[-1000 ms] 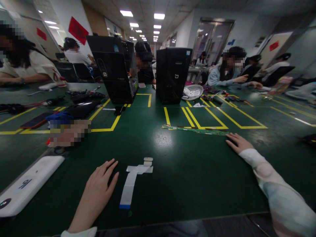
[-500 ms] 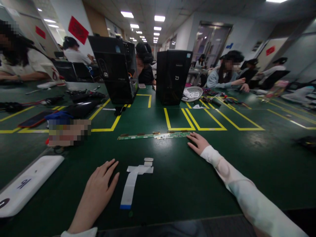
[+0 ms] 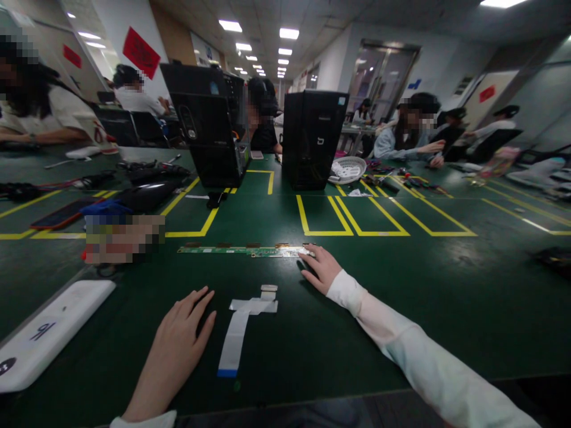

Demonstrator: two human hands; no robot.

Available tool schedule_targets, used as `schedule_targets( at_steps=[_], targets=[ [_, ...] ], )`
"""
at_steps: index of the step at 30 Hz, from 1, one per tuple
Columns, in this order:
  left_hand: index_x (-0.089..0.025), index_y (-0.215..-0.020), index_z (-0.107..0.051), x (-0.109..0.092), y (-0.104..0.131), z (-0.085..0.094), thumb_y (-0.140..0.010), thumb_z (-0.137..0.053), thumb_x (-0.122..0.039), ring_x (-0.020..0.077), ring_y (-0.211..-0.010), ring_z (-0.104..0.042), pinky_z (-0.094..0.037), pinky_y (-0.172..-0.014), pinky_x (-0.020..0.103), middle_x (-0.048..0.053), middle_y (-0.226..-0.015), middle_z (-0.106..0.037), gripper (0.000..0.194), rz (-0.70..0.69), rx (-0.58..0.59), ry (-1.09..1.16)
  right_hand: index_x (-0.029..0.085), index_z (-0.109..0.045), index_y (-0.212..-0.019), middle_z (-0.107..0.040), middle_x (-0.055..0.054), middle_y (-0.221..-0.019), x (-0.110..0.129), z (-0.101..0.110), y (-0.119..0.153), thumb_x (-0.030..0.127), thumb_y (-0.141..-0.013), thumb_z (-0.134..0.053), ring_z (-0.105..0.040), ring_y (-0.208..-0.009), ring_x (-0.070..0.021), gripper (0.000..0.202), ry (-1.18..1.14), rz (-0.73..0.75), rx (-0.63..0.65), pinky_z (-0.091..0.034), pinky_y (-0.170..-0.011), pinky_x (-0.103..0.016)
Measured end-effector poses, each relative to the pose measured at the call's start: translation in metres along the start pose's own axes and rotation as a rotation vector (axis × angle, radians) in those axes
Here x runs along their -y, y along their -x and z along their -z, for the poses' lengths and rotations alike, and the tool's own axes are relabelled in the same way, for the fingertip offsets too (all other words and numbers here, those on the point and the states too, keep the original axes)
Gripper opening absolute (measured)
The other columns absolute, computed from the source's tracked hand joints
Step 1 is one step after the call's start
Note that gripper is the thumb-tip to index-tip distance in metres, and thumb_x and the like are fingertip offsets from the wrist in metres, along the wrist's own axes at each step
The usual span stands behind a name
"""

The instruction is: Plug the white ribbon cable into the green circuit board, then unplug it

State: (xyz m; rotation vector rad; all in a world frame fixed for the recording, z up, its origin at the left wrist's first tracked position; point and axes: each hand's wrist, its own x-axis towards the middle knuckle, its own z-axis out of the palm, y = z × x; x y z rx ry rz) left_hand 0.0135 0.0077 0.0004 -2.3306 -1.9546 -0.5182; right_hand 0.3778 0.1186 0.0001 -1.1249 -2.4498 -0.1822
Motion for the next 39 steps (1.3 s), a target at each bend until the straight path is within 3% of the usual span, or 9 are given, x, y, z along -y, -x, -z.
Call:
schedule_targets(
  at_steps=[4, 9, 19, 29, 33, 39],
  targets=[
    [-0.016, -0.132, -0.057, 0.000, 0.000, -0.001, -0.093, -0.033, -0.050, 0.0308, -0.128, -0.051, -0.041, -0.108, 0.053, 0.013, -0.139, -0.056, 0.057, 0.002, -0.004, -0.012, 0.010, -0.053, -0.134, -0.045, -0.020, -0.143, 0.016, -0.013, -0.020, 0.041, -0.097, -0.041, -0.040, -0.133, -0.0301, 0.050, -0.060, 0.036, 0.025, -0.039, -0.109, -0.050],
    [-0.014, -0.132, -0.056, 0.001, 0.000, -0.001, -0.093, -0.032, -0.051, 0.0317, -0.129, -0.051, -0.041, -0.107, 0.054, 0.014, -0.139, -0.055, 0.058, -0.003, 0.010, -0.022, 0.007, -0.052, -0.136, -0.047, -0.020, -0.143, 0.023, -0.021, -0.031, 0.044, -0.096, -0.044, -0.042, -0.132, -0.0321, 0.055, -0.059, -0.021, 0.103, -0.036, -0.110, -0.050],
    [-0.017, -0.133, -0.055, -0.003, 0.000, 0.002, -0.094, -0.035, -0.047, 0.0299, -0.130, -0.050, -0.039, -0.110, 0.053, 0.013, -0.140, -0.055, 0.053, 0.001, -0.003, -0.007, 0.013, -0.058, -0.130, -0.057, -0.016, -0.133, 0.016, -0.020, -0.023, 0.040, -0.091, -0.054, -0.049, -0.124, -0.0271, 0.047, -0.163, 0.084, 0.088, -0.040, -0.107, -0.048],
    [-0.020, -0.137, -0.051, -0.006, 0.001, 0.004, -0.094, -0.039, -0.047, 0.0306, -0.132, -0.048, -0.038, -0.110, 0.055, 0.013, -0.142, -0.053, 0.052, 0.002, 0.002, 0.027, 0.014, -0.058, -0.130, -0.057, -0.014, -0.132, 0.029, -0.031, -0.011, 0.037, -0.088, -0.058, -0.049, -0.123, -0.0281, 0.047, -0.130, 0.060, 0.053, -0.040, -0.106, -0.046],
    [-0.024, -0.139, -0.049, -0.017, -0.002, 0.015, -0.094, -0.043, -0.044, 0.0279, -0.137, -0.043, -0.036, -0.112, 0.053, 0.008, -0.146, -0.050, 0.050, -0.151, 0.068, 0.078, 0.013, -0.058, -0.130, -0.057, -0.015, -0.131, 0.030, -0.028, -0.012, 0.037, -0.088, -0.059, -0.048, -0.123, -0.0288, 0.049, -0.114, 0.070, 0.081, -0.041, -0.105, -0.047],
    [-0.032, -0.141, -0.045, -0.057, -0.027, 0.043, -0.096, -0.044, -0.032, 0.0215, -0.137, -0.043, -0.037, -0.113, 0.046, 0.002, -0.146, -0.051, 0.045, -0.483, 0.216, 0.177, 0.014, -0.055, -0.133, -0.055, -0.016, -0.134, 0.032, -0.017, -0.013, 0.036, -0.090, -0.056, -0.046, -0.125, -0.0283, 0.048, -0.111, 0.061, 0.130, -0.040, -0.105, -0.049]
  ],
)
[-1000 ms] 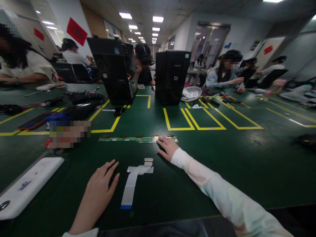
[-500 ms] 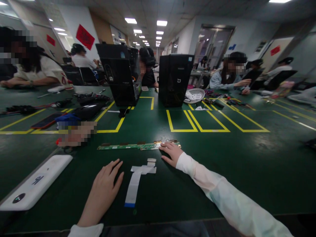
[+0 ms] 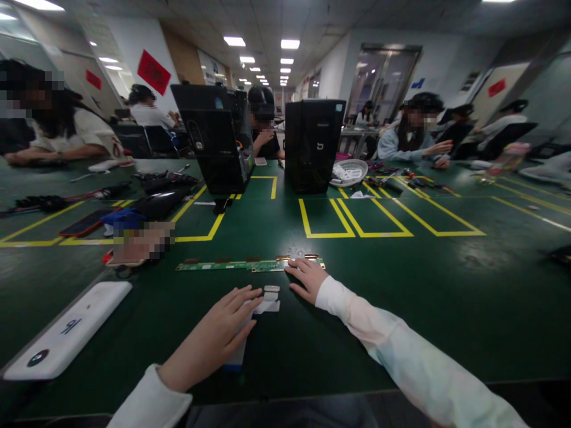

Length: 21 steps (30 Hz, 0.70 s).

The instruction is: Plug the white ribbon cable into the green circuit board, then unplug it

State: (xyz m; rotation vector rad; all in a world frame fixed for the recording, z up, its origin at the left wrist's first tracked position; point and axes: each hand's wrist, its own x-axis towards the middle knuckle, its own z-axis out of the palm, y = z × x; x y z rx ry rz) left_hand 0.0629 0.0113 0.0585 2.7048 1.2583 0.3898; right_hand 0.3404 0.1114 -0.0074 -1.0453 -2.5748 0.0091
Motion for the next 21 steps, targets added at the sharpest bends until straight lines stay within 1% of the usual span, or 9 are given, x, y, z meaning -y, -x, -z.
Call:
schedule_targets(
  at_steps=[1, 3, 5, 7, 11, 14, 18, 21],
  targets=[
    [-0.032, -0.141, -0.046, -0.003, -0.007, 0.002, -0.096, -0.044, -0.030, 0.0209, -0.136, -0.044, -0.037, -0.113, 0.045, 0.002, -0.144, -0.052, 0.045, -0.038, 0.020, 0.018, 0.014, -0.054, -0.133, -0.054, -0.017, -0.134, 0.001, 0.002, 0.000, 0.036, -0.091, -0.055, -0.045, -0.126, -0.0280, 0.048, -0.006, 0.005, 0.010, -0.040, -0.106, -0.049],
    [-0.031, -0.141, -0.046, -0.007, -0.019, 0.003, -0.096, -0.044, -0.029, 0.0193, -0.132, -0.049, -0.043, -0.110, 0.041, 0.003, -0.141, -0.055, 0.045, -0.069, 0.067, 0.054, 0.013, -0.053, -0.134, -0.053, -0.017, -0.135, 0.002, 0.006, 0.000, 0.036, -0.092, -0.053, -0.044, -0.128, -0.0279, 0.048, -0.013, 0.014, 0.027, -0.039, -0.106, -0.049],
    [-0.030, -0.139, -0.049, -0.008, -0.026, -0.001, -0.096, -0.045, -0.029, 0.0188, -0.127, -0.053, -0.047, -0.106, 0.039, 0.003, -0.139, -0.058, 0.043, -0.079, 0.111, 0.072, 0.012, -0.053, -0.134, -0.053, -0.017, -0.136, 0.004, 0.008, 0.001, 0.035, -0.092, -0.054, -0.044, -0.128, -0.0283, 0.048, -0.010, 0.000, 0.031, -0.039, -0.107, -0.048],
    [-0.029, -0.136, -0.052, -0.007, -0.030, -0.007, -0.095, -0.047, -0.030, 0.0194, -0.125, -0.055, -0.048, -0.104, 0.039, 0.003, -0.137, -0.059, 0.041, -0.089, 0.120, 0.064, 0.012, -0.053, -0.134, -0.053, -0.017, -0.137, 0.005, 0.009, 0.001, 0.035, -0.091, -0.054, -0.044, -0.128, -0.0284, 0.048, -0.004, -0.013, 0.031, -0.038, -0.108, -0.048],
    [-0.026, -0.133, -0.055, -0.008, -0.035, -0.018, -0.095, -0.047, -0.029, 0.0205, -0.121, -0.057, -0.049, -0.102, 0.040, 0.005, -0.134, -0.061, 0.039, -0.096, 0.060, 0.018, 0.015, -0.052, -0.136, -0.051, -0.016, -0.139, 0.004, 0.005, 0.002, 0.036, -0.093, -0.052, -0.043, -0.129, -0.0282, 0.048, -0.016, 0.002, 0.021, -0.038, -0.107, -0.049],
    [-0.021, -0.129, -0.057, -0.012, -0.043, -0.022, -0.094, -0.048, -0.029, 0.0214, -0.117, -0.058, -0.049, -0.101, 0.041, 0.008, -0.131, -0.063, 0.036, -0.068, 0.006, -0.029, 0.016, -0.053, -0.134, -0.052, -0.015, -0.137, 0.003, 0.000, 0.003, 0.037, -0.091, -0.055, -0.043, -0.128, -0.0286, 0.048, -0.019, -0.023, -0.014, -0.037, -0.107, -0.050],
    [-0.014, -0.116, -0.063, -0.021, -0.060, -0.027, -0.094, -0.048, -0.025, 0.0234, -0.110, -0.061, -0.052, -0.096, 0.042, 0.012, -0.116, -0.068, 0.029, -0.043, -0.048, -0.047, 0.014, -0.052, -0.136, -0.051, -0.015, -0.139, 0.002, -0.001, 0.005, 0.037, -0.092, -0.052, -0.042, -0.129, -0.0287, 0.049, -0.036, 0.001, -0.025, -0.037, -0.108, -0.049],
    [-0.013, -0.109, -0.064, -0.023, -0.068, -0.028, -0.094, -0.046, -0.024, 0.0239, -0.106, -0.061, -0.053, -0.093, 0.043, 0.012, -0.111, -0.068, 0.025, -0.028, -0.065, -0.022, 0.014, -0.050, -0.137, -0.049, -0.016, -0.140, 0.002, 0.002, 0.007, 0.037, -0.093, -0.050, -0.040, -0.130, -0.0288, 0.050, -0.055, 0.011, -0.014, -0.036, -0.108, -0.049]
  ],
)
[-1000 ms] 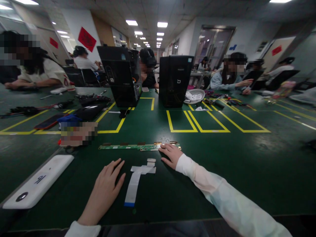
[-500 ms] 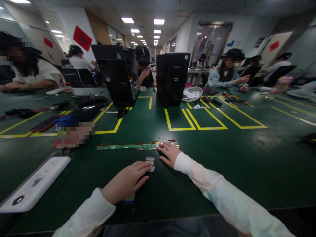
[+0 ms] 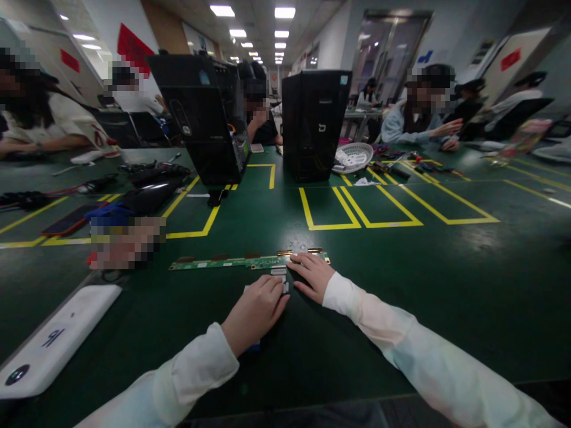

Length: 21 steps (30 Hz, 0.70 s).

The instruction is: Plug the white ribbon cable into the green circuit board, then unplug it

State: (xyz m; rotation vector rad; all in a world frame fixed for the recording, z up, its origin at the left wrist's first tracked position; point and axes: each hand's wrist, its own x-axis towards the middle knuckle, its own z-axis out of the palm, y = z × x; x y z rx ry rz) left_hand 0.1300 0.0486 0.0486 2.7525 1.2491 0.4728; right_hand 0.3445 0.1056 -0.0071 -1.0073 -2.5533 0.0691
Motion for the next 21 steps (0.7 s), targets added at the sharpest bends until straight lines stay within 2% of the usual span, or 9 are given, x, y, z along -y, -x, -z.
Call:
schedule_targets(
  at_steps=[4, 8, 15, 21],
  targets=[
    [-0.018, -0.113, -0.061, 0.005, 0.003, -0.001, -0.095, -0.046, -0.027, 0.0217, -0.108, -0.060, -0.052, -0.094, 0.042, 0.010, -0.114, -0.066, 0.026, 0.015, 0.004, 0.095, 0.016, -0.048, -0.139, -0.046, -0.016, -0.143, 0.001, 0.000, 0.001, 0.037, -0.092, -0.051, -0.038, -0.132, -0.0292, 0.051, -0.012, -0.029, -0.008, -0.036, -0.108, -0.051],
    [-0.022, -0.128, -0.055, 0.010, 0.013, -0.003, -0.094, -0.048, -0.030, 0.0236, -0.125, -0.053, -0.048, -0.103, 0.045, 0.009, -0.130, -0.060, 0.035, 0.018, 0.019, 0.133, 0.017, -0.049, -0.138, -0.047, -0.015, -0.142, 0.002, -0.003, 0.001, 0.036, -0.091, -0.050, -0.040, -0.131, -0.0287, 0.051, -0.020, -0.051, -0.034, -0.037, -0.108, -0.051],
    [-0.018, -0.134, -0.049, 0.009, 0.014, -0.004, -0.095, -0.045, -0.032, 0.0240, -0.127, -0.053, -0.046, -0.106, 0.045, 0.011, -0.138, -0.056, 0.042, 0.044, 0.091, 0.097, 0.014, -0.051, -0.136, -0.048, -0.014, -0.142, 0.002, 0.000, 0.003, 0.037, -0.093, -0.045, -0.040, -0.131, -0.0297, 0.050, -0.019, -0.026, -0.036, -0.036, -0.108, -0.051],
    [-0.015, -0.138, -0.045, 0.009, 0.016, -0.008, -0.095, -0.046, -0.036, 0.0263, -0.130, -0.050, -0.044, -0.107, 0.045, 0.013, -0.141, -0.052, 0.048, 0.038, 0.083, 0.065, 0.014, -0.052, -0.136, -0.048, -0.014, -0.142, 0.004, 0.003, 0.003, 0.038, -0.095, -0.041, -0.040, -0.131, -0.0296, 0.049, -0.030, -0.033, -0.034, -0.035, -0.109, -0.051]
  ],
)
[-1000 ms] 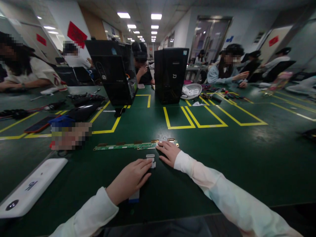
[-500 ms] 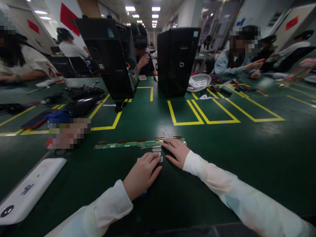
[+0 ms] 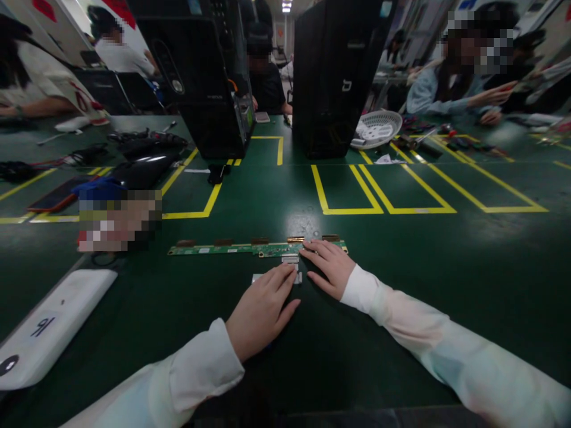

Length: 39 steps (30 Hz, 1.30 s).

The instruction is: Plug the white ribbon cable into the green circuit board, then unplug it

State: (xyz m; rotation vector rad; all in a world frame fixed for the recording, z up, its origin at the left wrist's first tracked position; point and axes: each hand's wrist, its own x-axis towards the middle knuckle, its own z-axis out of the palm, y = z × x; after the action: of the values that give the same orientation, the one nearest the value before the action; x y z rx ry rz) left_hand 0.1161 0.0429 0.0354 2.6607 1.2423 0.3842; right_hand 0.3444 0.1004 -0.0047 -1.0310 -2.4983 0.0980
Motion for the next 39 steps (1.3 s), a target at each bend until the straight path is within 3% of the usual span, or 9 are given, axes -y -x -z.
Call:
schedule_targets(
  at_steps=[16, 39],
  targets=[
    [-0.008, -0.134, -0.049, -0.011, -0.005, -0.004, -0.095, -0.044, -0.033, 0.0273, -0.130, -0.048, -0.042, -0.109, 0.045, 0.014, -0.139, -0.054, 0.047, 0.072, -0.057, -0.079, 0.012, -0.054, -0.133, -0.052, -0.014, -0.140, 0.001, 0.004, -0.001, 0.035, -0.093, -0.045, -0.043, -0.130, -0.0290, 0.047, -0.012, 0.018, -0.012, -0.038, -0.109, -0.050],
    [-0.013, -0.135, -0.049, -0.017, -0.006, -0.004, -0.094, -0.045, -0.033, 0.0267, -0.126, -0.051, -0.043, -0.106, 0.046, 0.011, -0.138, -0.056, 0.046, 0.121, -0.058, -0.153, 0.012, -0.053, -0.135, -0.051, -0.015, -0.140, 0.000, 0.010, 0.000, 0.034, -0.094, -0.044, -0.043, -0.131, -0.0285, 0.048, 0.041, 0.022, 0.045, -0.040, -0.108, -0.049]
  ],
)
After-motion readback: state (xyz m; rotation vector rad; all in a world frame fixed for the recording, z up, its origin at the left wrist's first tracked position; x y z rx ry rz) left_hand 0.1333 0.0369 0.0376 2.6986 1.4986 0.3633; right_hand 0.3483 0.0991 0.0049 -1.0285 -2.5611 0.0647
